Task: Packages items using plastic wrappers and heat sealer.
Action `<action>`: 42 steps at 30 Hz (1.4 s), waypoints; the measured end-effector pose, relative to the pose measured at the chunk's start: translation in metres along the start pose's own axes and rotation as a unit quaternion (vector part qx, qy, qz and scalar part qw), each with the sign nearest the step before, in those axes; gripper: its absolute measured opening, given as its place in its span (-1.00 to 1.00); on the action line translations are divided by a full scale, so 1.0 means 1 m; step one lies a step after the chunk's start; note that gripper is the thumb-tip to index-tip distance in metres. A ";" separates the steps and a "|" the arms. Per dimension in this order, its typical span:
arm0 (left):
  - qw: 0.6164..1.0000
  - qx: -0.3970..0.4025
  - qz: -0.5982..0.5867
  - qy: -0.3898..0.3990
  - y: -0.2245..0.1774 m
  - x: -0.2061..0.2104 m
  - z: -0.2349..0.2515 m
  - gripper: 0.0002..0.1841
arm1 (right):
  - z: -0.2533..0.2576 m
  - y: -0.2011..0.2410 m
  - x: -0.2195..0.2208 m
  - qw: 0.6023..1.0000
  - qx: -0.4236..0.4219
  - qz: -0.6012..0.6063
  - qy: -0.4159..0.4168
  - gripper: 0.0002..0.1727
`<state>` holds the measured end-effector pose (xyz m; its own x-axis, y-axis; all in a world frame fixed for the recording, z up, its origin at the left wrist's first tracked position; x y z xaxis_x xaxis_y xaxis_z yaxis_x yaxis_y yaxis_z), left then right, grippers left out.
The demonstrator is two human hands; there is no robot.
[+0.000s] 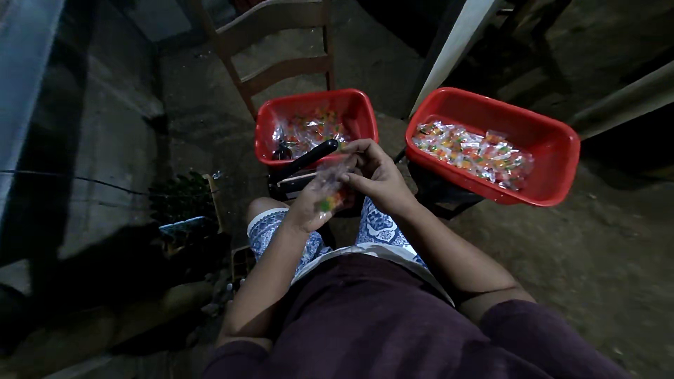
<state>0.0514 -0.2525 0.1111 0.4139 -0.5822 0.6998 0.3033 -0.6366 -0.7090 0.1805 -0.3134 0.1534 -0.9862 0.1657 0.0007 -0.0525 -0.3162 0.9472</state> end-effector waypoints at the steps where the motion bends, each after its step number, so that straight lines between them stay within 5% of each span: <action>1: 0.996 0.042 0.067 -0.045 -0.003 -0.003 -0.003 -0.72 | 0.000 0.001 -0.002 1.000 -0.004 -0.018 -0.015 -0.53; 6: 0.914 0.268 0.292 -0.092 -0.015 -0.016 -0.019 -0.90 | -0.002 0.001 -0.013 0.987 -0.039 -0.143 -0.061 -0.64; 9: 0.863 0.334 0.357 -0.128 -0.016 -0.006 -0.025 -0.71 | -0.006 -0.005 -0.015 0.983 -0.044 -0.169 -0.054 -0.80; 13: 0.833 0.342 0.417 -0.129 -0.014 -0.006 -0.025 -0.92 | -0.012 -0.011 -0.016 0.984 -0.028 -0.173 -0.040 -0.93; 20: 0.777 0.310 0.531 -0.131 -0.011 -0.002 -0.026 -0.73 | -0.025 -0.027 -0.020 0.981 0.019 -0.192 -0.019 -0.65; 26: 0.708 0.299 0.619 -0.164 -0.008 0.001 -0.022 -0.84 | -0.030 -0.029 -0.020 0.953 -0.010 -0.302 -0.022 -0.75; 28: 0.717 0.287 0.614 -0.164 -0.008 -0.001 -0.021 -0.91 | -0.030 -0.030 -0.020 0.946 -0.015 -0.323 -0.031 -0.81; 34: 0.870 0.192 0.423 -0.164 0.000 -0.015 -0.012 -0.91 | -0.027 -0.047 -0.026 0.973 0.031 -0.225 -0.035 -0.84; 37: 0.907 0.171 0.338 -0.181 0.011 -0.025 -0.008 -0.89 | -0.028 -0.065 -0.026 0.988 0.103 -0.105 -0.046 -0.89; 42: 0.963 0.017 0.183 -0.196 0.037 -0.035 -0.008 -0.73 | -0.032 -0.085 -0.025 0.981 0.167 -0.026 -0.091 -0.91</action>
<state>0.0413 -0.2596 0.0617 0.7893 -0.5242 0.3198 0.1006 -0.4034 -0.9095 0.2047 -0.3210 0.0627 -0.9378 0.3464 -0.0225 -0.0182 0.0158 0.9997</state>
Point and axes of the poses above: each hand's wrist, its own z-axis towards the middle knuckle, its own x-axis out of the palm, y = z × x, the point moved 4 cm from there along z, towards the middle knuckle, and after that the axes turned 5 degrees about -z, right-handed, at the moved point
